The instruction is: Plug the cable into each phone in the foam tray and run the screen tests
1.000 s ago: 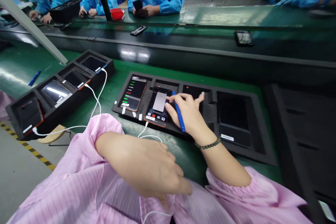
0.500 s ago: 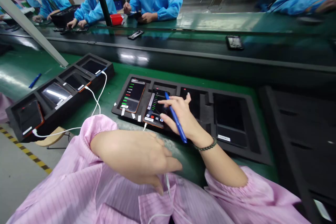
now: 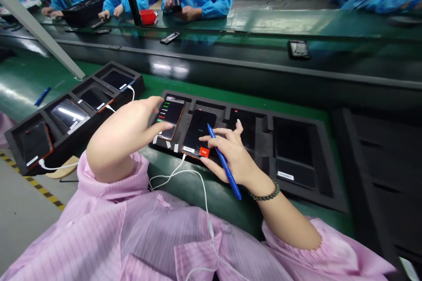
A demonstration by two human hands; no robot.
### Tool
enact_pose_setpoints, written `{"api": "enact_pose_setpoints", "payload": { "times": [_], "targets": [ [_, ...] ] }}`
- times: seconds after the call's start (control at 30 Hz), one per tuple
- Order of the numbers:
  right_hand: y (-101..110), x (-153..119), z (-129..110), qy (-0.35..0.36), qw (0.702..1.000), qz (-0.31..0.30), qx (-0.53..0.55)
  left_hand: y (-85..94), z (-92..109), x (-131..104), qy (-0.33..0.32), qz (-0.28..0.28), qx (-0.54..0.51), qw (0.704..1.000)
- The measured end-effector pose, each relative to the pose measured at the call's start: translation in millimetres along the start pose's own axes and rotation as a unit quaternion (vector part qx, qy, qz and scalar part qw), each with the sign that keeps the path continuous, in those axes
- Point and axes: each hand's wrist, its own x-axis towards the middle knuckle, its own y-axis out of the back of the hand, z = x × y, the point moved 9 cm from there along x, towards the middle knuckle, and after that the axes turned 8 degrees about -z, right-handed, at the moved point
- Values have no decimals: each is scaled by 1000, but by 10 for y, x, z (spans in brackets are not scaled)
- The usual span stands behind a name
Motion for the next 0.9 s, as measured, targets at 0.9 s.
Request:
{"api": "enact_pose_setpoints", "payload": {
  "times": [0.9],
  "targets": [
    [-122, 146, 188, -152, 987, 47, -34, -59, 149, -48, -74, -37, -41, 996]
  ]
}}
